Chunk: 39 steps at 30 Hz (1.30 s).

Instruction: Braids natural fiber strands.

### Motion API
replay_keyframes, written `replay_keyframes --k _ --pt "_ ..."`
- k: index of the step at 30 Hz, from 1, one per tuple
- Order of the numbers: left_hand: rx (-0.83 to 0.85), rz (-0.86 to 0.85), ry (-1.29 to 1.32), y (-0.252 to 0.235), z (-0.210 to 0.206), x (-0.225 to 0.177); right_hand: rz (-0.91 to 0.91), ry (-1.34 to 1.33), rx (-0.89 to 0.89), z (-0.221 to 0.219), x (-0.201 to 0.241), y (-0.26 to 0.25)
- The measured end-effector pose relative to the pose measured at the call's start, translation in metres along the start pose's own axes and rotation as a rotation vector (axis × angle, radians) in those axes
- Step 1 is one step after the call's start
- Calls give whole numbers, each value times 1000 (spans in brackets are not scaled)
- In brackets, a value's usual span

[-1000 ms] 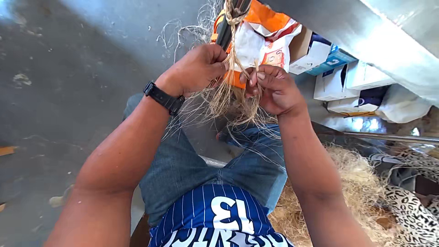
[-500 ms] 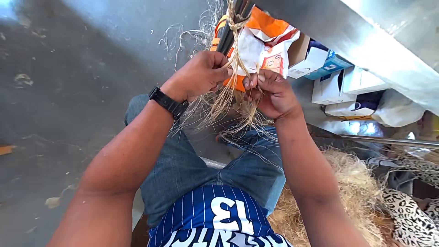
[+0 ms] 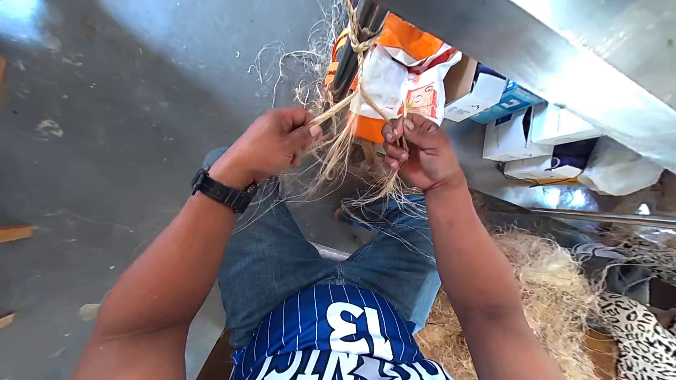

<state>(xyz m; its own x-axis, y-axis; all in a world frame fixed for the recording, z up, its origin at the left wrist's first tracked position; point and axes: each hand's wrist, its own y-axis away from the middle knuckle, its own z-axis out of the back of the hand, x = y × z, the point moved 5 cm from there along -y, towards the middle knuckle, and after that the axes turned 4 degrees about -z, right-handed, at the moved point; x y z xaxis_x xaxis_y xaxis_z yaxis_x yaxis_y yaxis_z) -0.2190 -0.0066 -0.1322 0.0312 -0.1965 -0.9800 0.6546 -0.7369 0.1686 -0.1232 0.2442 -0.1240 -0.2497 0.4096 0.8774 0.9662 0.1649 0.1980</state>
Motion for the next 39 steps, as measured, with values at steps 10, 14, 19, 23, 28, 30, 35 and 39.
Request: replay_keyframes --k 10,14,19,23,28,30,35,39 --pt "-24 24 -40 63 25 17 -22 188 -49 3 -1 52" --pt "-2 0 95 108 35 33 -85 327 -102 11 3 108" --pt "-53 54 130 176 62 60 -124 394 -176 39 15 197" --pt "-260 210 0 215 79 71 -102 413 -277 67 19 267" --pt "-285 240 -150 221 81 80 -120 502 -439 90 27 332" --pt "-294 254 -165 222 79 80 -125 536 -492 99 34 358" --pt "-241 281 -194 217 71 87 -107 562 -598 120 50 402" --pt "-95 319 -446 193 76 71 -194 610 -738 144 32 390"
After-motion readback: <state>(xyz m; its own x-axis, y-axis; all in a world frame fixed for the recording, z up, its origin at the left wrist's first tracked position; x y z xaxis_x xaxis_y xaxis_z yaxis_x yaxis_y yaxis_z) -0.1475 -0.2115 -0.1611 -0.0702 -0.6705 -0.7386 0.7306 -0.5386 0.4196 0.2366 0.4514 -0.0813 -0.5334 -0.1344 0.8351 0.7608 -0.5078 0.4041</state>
